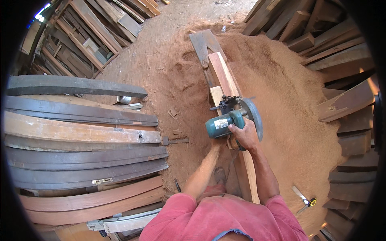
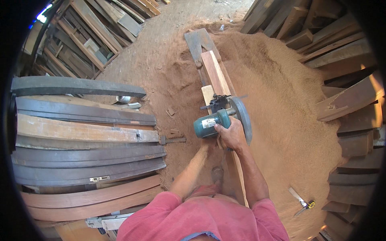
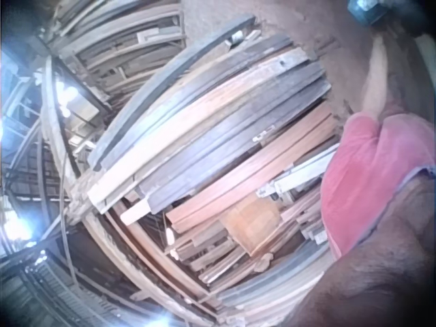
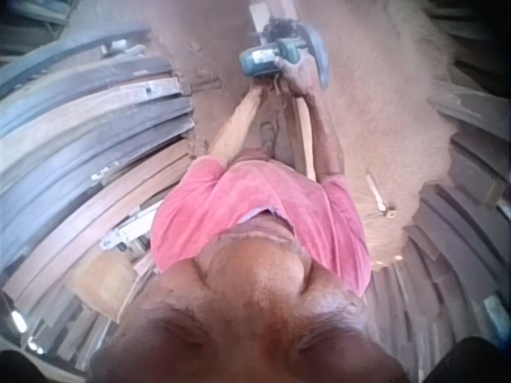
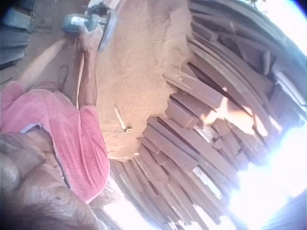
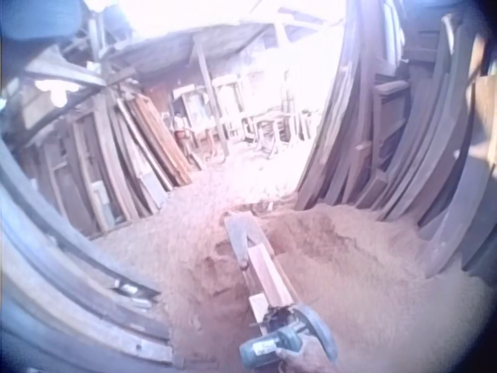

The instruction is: The person positions a long wooden plank on a workbench and uses a circular saw to cut it. They briefly pause to adjust the saw with pliers before resuming the cut along the plank's length.

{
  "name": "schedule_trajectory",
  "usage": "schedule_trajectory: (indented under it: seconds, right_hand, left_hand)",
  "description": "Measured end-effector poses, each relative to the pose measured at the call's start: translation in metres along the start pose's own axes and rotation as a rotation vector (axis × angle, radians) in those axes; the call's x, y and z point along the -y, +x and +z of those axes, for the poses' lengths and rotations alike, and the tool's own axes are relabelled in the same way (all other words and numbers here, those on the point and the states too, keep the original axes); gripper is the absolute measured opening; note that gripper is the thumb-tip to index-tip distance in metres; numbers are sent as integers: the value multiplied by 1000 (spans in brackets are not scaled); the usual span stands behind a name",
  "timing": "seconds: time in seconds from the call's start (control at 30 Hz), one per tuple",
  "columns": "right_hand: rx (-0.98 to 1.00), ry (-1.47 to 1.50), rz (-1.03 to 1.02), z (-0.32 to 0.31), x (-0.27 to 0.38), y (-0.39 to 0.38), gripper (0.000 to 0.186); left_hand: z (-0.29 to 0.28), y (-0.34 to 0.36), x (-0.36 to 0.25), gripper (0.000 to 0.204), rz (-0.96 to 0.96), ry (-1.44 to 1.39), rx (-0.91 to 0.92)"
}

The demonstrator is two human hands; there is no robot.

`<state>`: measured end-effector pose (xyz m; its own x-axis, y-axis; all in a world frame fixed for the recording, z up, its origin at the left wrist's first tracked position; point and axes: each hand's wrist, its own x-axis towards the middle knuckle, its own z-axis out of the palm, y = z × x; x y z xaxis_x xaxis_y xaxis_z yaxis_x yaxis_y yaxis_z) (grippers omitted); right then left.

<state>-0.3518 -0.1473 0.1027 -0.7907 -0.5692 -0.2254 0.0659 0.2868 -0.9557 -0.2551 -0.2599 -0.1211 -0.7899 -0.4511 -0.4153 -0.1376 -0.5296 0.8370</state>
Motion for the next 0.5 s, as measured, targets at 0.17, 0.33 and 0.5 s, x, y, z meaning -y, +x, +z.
schedule_trajectory:
  seconds: [0.17,0.33,0.5]
  right_hand:
    - [10,36,3,0,2,1,30]
    - [23,46,40,-2,14,-2,31]
    - [4,87,-10,-2,0,2,30]
  left_hand:
    - [9,-2,-8,40,54,-149,36]
    - [7,-2,-3,39,207,150,-23]
    - [34,-20,-38,44,50,2,-35]
